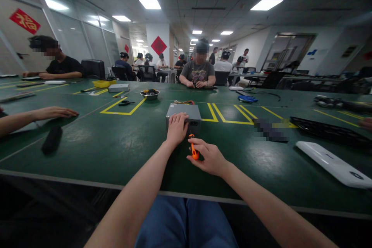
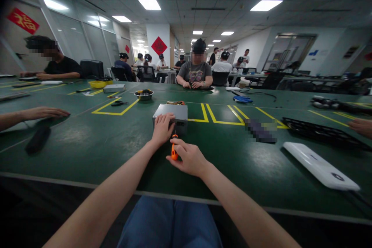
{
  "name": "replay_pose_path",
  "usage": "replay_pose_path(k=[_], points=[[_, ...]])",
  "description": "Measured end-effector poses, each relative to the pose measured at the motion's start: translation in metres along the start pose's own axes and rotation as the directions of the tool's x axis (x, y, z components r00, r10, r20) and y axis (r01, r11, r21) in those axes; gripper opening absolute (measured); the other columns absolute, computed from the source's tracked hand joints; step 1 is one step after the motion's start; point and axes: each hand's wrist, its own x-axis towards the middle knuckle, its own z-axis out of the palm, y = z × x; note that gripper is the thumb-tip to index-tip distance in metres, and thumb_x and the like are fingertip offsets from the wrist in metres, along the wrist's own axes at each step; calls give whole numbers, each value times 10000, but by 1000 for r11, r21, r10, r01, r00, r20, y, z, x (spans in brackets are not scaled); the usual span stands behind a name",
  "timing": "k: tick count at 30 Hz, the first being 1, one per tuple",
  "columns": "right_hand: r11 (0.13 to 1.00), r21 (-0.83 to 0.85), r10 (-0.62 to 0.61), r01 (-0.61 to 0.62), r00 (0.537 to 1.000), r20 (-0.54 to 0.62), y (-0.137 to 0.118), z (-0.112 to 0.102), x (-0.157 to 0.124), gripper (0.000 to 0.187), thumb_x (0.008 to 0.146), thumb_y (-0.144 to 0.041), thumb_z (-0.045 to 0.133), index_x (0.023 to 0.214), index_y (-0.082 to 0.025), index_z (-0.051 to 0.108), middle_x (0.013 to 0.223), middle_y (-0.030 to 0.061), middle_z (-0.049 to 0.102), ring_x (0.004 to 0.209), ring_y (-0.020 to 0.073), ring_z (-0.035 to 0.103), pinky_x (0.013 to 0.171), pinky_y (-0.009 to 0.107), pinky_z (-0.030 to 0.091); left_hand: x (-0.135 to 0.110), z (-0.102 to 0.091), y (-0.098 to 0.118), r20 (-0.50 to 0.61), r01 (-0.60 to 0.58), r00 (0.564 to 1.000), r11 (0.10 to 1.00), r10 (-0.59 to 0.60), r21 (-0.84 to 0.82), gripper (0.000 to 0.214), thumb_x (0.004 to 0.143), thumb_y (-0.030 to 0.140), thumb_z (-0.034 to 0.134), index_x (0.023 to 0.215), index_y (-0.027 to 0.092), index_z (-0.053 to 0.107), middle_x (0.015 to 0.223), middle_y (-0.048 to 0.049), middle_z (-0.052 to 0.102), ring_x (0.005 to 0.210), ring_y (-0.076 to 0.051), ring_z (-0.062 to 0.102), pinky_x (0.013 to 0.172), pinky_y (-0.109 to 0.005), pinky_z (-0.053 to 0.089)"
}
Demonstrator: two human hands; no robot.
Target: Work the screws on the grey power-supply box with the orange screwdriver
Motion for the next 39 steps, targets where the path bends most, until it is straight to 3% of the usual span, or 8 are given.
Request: replay_pose_path(k=[3,7,14,20,23,27,32,39], points=[[999,40,15,-19,996,90,-2,-3,1,333,859,-364,522,1104,-164,417,1175,167,544,982,223,612,728,319,547,0,1,-1,4,3,1000,1000,-3,8,242,850,203,463,1088,232,496,1232,-24,558,1183,-174,457,1074,-388,260],[996,-49,-60,70,981,182,-2,-4,3,351,893,-325,473,1199,-162,421,1217,174,514,977,218,616,728,309,544,0,1,-1,7,4,1000,1000,-4,3,247,848,206,461,1090,232,496,1231,-31,558,1186,-182,456,1075,-397,257],[999,-41,7,-8,1000,-25,6,2,-3,283,847,-395,554,1001,-191,433,1112,154,600,935,221,646,681,298,551,0,0,1,3,12,1000,1000,-12,-3,248,851,202,452,1093,232,497,1233,-33,557,1191,-183,456,1078,-400,256],[992,-106,-50,70,982,182,2,-3,0,340,870,-206,461,1206,-177,419,1249,180,494,1037,231,599,749,314,544,0,2,0,-6,10,1000,1000,-11,-6,248,846,203,463,1089,230,498,1232,-30,558,1188,-182,456,1077,-394,256],[982,-173,-63,79,994,94,5,-1,0,242,883,-220,466,1121,-176,465,1159,166,566,923,210,647,693,290,552,0,2,0,-7,9,1000,1000,-9,-1,251,842,203,467,1090,231,497,1230,-29,558,1192,-180,452,1080,-392,254],[993,-121,-25,17,998,-63,9,3,-2,192,873,-328,528,972,-185,446,1085,160,621,904,207,661,666,275,558,0,1,1,5,15,1000,1000,-15,-2,256,845,203,455,1095,231,502,1230,-39,557,1191,-191,456,1076,-411,257],[995,-98,-31,20,994,-109,12,-6,-4,238,866,-269,538,1050,-193,408,1121,159,608,991,210,631,730,313,560,0,-1,2,2,12,1000,1000,-12,-4,253,853,205,446,1099,229,500,1234,-42,555,1192,-193,457,1076,-413,258],[986,-165,-8,-22,983,-183,20,-23,-13,235,813,-189,554,1011,-203,428,1032,124,641,887,203,655,695,330,556,0,0,1,1,2,1000,1000,-2,14,243,849,196,459,1087,228,492,1230,-34,557,1187,-195,459,1072,-409,264]])
